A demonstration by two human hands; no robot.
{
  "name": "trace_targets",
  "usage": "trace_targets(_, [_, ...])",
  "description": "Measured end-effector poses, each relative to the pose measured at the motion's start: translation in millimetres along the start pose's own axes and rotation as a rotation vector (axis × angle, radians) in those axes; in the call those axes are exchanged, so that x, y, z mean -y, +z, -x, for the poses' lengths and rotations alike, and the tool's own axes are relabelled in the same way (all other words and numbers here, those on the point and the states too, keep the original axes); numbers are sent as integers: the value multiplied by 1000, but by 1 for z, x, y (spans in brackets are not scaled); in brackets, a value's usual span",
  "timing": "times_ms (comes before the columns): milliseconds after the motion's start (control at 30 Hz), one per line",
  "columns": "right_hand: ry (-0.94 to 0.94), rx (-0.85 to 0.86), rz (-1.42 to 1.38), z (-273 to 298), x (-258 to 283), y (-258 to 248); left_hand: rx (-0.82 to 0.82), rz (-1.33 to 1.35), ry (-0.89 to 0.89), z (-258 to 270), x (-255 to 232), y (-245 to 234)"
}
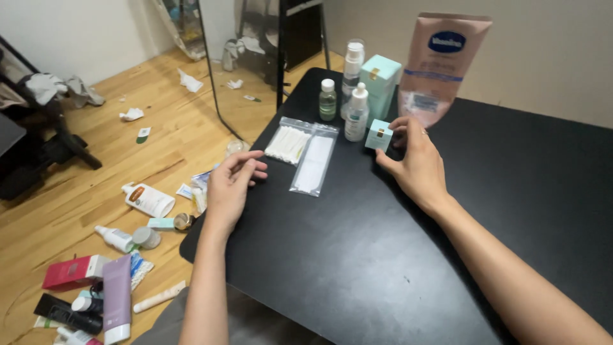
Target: The recorder is picking up various skincare and cosmetic products from a pile on the floor and placing them onto a black table.
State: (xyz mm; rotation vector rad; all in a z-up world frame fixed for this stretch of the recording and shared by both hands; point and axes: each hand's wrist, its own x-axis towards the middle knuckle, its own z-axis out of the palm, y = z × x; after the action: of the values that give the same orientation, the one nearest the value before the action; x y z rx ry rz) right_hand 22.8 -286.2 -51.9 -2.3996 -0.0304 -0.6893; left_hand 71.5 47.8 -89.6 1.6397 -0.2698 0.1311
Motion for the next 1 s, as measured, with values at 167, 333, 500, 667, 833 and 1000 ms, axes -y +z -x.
trace_targets(167, [-12, -37, 48, 5, -4, 3, 25, -115, -3, 5, -11, 3])
trace_targets(333, [-35, -48, 68, 5, 0, 1, 21, -156, -20, 6, -16, 5])
trace_targets(500, [-104, -75, 82, 7, 9, -3, 9, -202, -24, 8, -20, 6])
trace_targets(667, [-135, -46, 140, 8, 11, -3, 4, -249, -51, 8, -25, 7])
trace_targets(833, [-125, -32, 165, 8, 12, -3, 13, -207, -4, 6, -9, 4])
trace_targets(1000, [-190, -120, 120, 12, 9, -3, 21, -118, 40, 5, 0, 3])
